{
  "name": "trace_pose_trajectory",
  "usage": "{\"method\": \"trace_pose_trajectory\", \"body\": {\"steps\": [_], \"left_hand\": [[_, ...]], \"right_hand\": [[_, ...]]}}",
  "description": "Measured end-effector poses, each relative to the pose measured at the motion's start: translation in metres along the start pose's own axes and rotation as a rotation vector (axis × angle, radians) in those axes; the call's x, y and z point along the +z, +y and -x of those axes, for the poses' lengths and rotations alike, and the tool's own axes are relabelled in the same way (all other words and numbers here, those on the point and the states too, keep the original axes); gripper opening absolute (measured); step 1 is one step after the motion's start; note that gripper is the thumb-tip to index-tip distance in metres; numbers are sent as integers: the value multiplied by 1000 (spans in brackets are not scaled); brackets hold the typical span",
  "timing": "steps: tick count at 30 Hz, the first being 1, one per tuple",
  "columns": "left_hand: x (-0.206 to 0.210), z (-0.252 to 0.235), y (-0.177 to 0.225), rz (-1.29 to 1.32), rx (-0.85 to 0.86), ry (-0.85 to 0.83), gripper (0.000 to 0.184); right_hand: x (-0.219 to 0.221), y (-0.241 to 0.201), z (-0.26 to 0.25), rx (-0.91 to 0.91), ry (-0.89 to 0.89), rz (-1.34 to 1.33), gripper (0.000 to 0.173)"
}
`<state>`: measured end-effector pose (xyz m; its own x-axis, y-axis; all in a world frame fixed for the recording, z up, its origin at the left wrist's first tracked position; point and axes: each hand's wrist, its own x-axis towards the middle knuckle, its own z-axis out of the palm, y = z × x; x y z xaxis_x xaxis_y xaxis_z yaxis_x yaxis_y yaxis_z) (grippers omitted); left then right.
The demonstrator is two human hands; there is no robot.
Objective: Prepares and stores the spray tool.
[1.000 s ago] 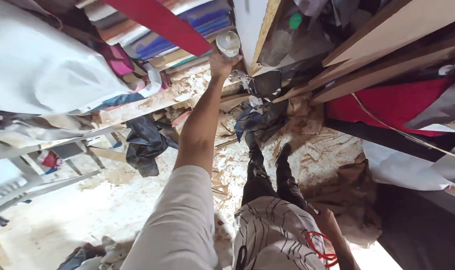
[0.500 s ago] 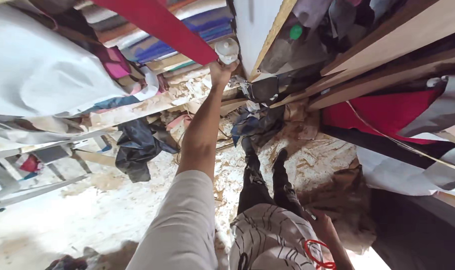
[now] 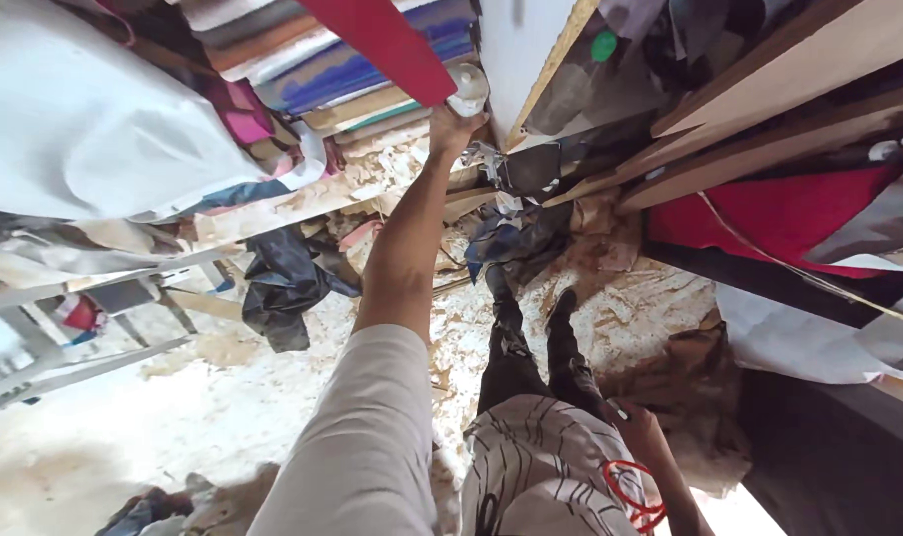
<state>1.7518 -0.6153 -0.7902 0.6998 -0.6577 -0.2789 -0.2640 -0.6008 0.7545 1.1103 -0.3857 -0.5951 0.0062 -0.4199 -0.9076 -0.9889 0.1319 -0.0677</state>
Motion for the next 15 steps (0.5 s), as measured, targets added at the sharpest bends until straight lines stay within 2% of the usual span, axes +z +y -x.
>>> {"method": "trace_pose_trajectory", "body": {"steps": [5, 10, 12, 15], "left_hand": [[-11, 5, 8, -124, 16, 5, 105], [-24, 15, -3, 86, 121, 89, 101], [-33, 20, -2, 160, 157, 72, 92], [-43, 25, 2, 160, 136, -3, 90]], "right_hand": [[6, 4, 1, 35, -34, -7, 42], [7, 8, 5, 37, -20, -31, 42], [8, 9, 7, 24, -3, -45, 42], [6, 9, 5, 18, 10, -57, 41]]}}
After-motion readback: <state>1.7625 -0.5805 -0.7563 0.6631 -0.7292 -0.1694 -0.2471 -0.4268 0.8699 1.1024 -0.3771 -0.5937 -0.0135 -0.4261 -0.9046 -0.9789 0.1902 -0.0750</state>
